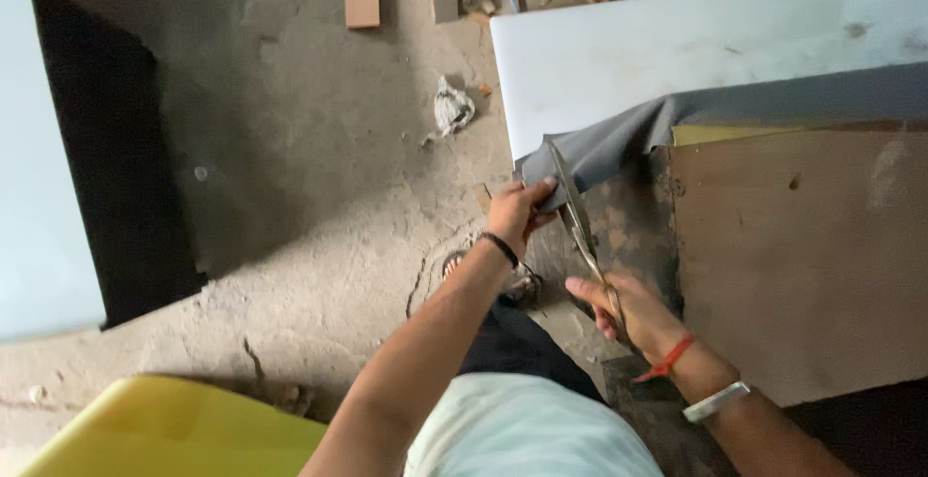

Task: The person staples a thin wooden strip along the edge of a large board using a handheld staple gun. They then apply glue to a small wooden piece with a brush and attach it to the board. Finally, they trim excess fabric from the board's edge with scissors.

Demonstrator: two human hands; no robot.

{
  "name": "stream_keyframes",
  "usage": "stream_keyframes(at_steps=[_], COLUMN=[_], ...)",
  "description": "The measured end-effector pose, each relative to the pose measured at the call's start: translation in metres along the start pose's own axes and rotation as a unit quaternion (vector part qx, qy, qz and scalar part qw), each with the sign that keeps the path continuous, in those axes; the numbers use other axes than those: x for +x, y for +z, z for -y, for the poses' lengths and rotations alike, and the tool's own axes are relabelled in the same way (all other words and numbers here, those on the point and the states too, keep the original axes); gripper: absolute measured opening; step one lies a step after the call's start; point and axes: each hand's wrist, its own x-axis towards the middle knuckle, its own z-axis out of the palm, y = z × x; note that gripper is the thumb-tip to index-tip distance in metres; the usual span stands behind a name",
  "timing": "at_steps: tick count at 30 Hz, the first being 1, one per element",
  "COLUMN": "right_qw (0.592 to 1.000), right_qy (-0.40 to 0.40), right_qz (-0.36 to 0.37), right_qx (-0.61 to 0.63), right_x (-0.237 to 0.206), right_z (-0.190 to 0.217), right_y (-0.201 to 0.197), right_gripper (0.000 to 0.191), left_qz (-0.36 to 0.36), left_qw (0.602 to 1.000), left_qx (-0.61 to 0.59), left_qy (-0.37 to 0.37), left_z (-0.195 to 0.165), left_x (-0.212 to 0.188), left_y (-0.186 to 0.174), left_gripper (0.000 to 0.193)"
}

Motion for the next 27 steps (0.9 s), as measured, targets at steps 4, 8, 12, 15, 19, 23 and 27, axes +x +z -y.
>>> stream_keyframes(at_steps=[4, 8, 12, 15, 19, 23, 27], right_qw=[0.998, 0.999, 0.998, 0.992, 0.976, 0.959, 0.950], right_qy=[-0.052, 0.003, 0.008, 0.079, 0.129, 0.216, 0.257], right_qz=[0.021, -0.033, -0.028, -0.055, -0.069, -0.127, -0.155], right_qx=[0.007, -0.015, 0.056, 0.078, 0.162, 0.129, 0.084], right_x=[0.011, 0.016, 0.010, 0.015, 0.037, 0.059, 0.041], right_z=[0.001, -0.006, -0.019, -0.026, -0.020, 0.004, 0.035], right_y=[0.000, 0.003, 0.021, 0.046, 0.063, 0.078, 0.097], right_gripper=[0.050, 0.045, 0.046, 0.045, 0.042, 0.049, 0.055], left_qz=[-0.011, -0.007, 0.034, 0.062, 0.120, 0.181, 0.202], left_qw=[1.000, 1.000, 0.997, 0.994, 0.964, 0.944, 0.917], left_qx=[0.015, 0.000, 0.020, 0.080, 0.157, 0.205, 0.266], left_qy=[0.011, -0.022, -0.066, -0.050, -0.177, -0.186, -0.218], left_z=[0.000, -0.007, -0.022, -0.031, -0.049, -0.070, -0.091], left_x=[0.005, 0.011, 0.015, 0.021, 0.038, 0.054, 0.049], left_y=[-0.005, -0.010, -0.016, -0.023, -0.038, -0.033, -0.035], left_gripper=[0.018, 0.021, 0.025, 0.026, 0.021, 0.024, 0.029])
